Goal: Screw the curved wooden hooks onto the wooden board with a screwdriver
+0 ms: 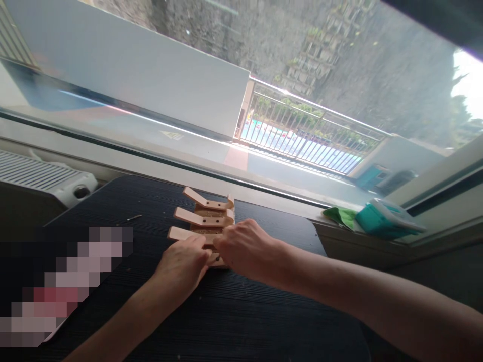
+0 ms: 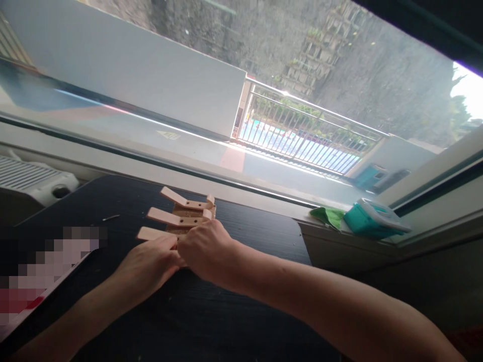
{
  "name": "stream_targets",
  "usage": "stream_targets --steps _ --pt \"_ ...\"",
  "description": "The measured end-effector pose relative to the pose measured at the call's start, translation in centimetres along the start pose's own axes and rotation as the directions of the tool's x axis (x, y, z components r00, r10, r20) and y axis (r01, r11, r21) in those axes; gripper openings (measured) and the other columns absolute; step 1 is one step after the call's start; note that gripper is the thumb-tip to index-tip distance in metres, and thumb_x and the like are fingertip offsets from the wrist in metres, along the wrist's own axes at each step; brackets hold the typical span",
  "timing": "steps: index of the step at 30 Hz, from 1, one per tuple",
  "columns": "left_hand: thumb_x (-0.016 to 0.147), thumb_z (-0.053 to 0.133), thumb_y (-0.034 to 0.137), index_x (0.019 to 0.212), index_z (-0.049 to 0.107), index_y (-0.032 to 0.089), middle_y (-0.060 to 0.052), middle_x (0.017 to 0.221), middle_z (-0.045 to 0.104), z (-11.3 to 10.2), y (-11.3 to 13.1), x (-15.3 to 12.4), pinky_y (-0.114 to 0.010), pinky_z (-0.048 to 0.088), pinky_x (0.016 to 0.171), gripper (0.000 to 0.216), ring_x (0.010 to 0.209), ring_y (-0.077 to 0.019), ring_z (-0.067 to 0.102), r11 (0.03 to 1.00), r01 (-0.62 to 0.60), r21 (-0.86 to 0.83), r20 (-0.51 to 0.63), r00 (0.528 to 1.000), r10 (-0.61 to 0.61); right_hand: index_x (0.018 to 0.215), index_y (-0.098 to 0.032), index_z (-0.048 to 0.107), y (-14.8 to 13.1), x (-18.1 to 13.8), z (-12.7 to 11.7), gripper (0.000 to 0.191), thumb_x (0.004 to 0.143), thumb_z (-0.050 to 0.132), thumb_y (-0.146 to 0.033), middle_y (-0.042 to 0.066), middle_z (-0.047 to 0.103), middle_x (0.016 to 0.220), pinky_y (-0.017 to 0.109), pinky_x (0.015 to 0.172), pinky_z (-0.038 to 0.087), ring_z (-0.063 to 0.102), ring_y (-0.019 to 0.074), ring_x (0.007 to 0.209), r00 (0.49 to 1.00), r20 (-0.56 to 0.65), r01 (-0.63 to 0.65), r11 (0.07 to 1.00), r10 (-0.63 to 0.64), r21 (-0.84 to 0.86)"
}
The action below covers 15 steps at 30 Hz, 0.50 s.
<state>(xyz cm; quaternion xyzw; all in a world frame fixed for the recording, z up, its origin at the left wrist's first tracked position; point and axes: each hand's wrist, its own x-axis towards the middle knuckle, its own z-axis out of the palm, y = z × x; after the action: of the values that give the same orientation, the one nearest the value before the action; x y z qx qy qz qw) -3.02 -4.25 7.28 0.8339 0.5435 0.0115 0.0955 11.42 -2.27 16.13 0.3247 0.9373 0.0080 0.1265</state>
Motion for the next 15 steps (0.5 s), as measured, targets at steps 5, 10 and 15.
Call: stream_targets --steps 5,10,15 --pt "0.083 0.048 0.020 0.087 0.069 0.018 -0.009 0.094 0.064 -0.3 0.1 -0.1 -0.033 0.045 0.077 0.021 0.092 -0.0244 0.061 0.999 0.005 -0.051 -0.030 1.000 -0.007 0.080 -0.014 0.066 -1.0 -0.7 -1.0 0.024 0.090 0.046 -0.006 0.007 0.069 0.085 0.030 0.059 0.040 0.063 0.0193 0.078 0.995 0.013 0.101 0.986 -0.100 -0.131" --pt "0.080 0.048 0.015 0.087 0.069 0.019 -0.009 0.094 0.064 -0.6 0.2 0.0 -0.033 0.045 0.075 0.023 0.091 -0.0242 0.060 0.999 0.011 -0.048 0.018 1.000 -0.011 0.085 -0.014 0.064 -0.8 -0.7 0.2 0.018 0.088 0.049 -0.006 0.003 0.068 0.078 0.029 0.053 0.037 0.063 0.0166 0.071 0.980 -0.030 0.193 0.978 -0.196 -0.079" --pt "0.083 0.047 0.018 0.086 0.071 0.021 -0.009 0.093 0.063 -0.3 0.1 0.1 -0.035 0.044 0.074 0.024 0.089 -0.0255 0.060 0.999 -0.016 -0.031 -0.003 1.000 0.016 0.076 -0.016 0.064 0.6 -0.6 0.8 0.022 0.089 0.048 -0.007 0.002 0.068 0.074 0.026 0.057 0.036 0.063 0.0137 0.071 0.985 -0.055 0.167 0.985 -0.165 0.032"
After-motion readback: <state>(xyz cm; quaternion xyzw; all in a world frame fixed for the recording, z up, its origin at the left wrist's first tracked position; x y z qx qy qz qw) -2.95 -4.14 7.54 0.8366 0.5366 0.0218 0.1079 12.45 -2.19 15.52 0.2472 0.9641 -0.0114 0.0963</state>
